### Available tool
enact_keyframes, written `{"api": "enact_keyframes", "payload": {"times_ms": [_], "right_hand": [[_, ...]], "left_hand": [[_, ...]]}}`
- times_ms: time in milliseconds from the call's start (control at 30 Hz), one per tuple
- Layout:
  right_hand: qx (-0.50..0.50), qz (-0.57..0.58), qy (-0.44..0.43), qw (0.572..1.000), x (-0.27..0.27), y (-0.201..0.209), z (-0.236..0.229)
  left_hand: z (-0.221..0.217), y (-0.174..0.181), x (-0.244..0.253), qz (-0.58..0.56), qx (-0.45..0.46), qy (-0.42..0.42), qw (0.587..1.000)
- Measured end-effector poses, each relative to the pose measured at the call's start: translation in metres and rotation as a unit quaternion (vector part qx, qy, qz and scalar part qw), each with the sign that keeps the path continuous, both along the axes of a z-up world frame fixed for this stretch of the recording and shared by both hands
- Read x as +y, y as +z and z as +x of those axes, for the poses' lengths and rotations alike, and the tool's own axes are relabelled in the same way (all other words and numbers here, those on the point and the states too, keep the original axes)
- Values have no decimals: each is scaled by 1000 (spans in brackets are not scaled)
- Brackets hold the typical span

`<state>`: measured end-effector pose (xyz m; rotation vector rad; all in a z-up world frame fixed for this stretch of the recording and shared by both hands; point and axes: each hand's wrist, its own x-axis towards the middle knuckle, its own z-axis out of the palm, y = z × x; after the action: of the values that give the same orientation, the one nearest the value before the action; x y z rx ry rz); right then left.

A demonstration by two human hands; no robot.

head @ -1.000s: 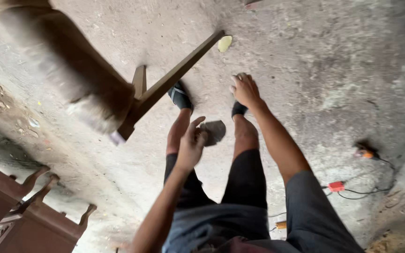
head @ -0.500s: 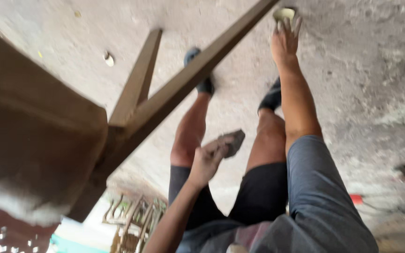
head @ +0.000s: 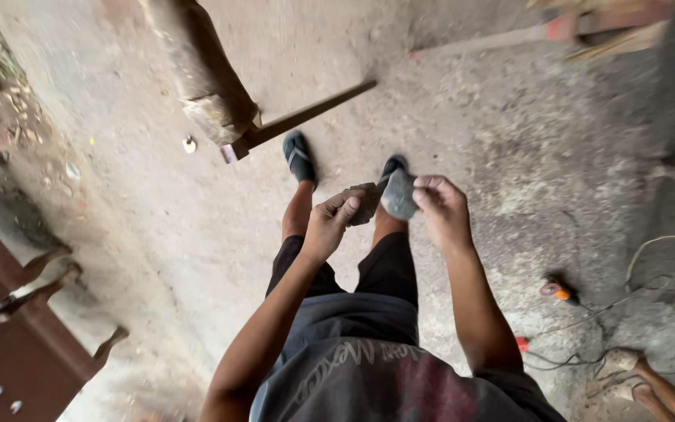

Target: The person sands the surface of a large wooden panel and its edges using sandpaper held in their hands, moving the sandpaper back and forth along the grain of the wood.

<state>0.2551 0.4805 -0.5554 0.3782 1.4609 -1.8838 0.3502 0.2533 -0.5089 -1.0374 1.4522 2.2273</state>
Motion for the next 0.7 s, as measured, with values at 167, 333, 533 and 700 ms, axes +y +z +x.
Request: {"api": "enact_keyframes", "payload": {"times_ms": [167,333,533,700], "right_hand": [[110,8,115,987,-17,144,-6],[224,112,205,946,-47,227,-2],[275,21,105,956,-91,256,17],[311,71,96,943,-120,264,31]], "left_hand": [[-23,95,-16,38,130,-67,989],[-13,154,-35,-77,223,-190,953],[8,192,-70,-121,277,-160,940],[17,210,-104,-181,273,-121,937]]}}
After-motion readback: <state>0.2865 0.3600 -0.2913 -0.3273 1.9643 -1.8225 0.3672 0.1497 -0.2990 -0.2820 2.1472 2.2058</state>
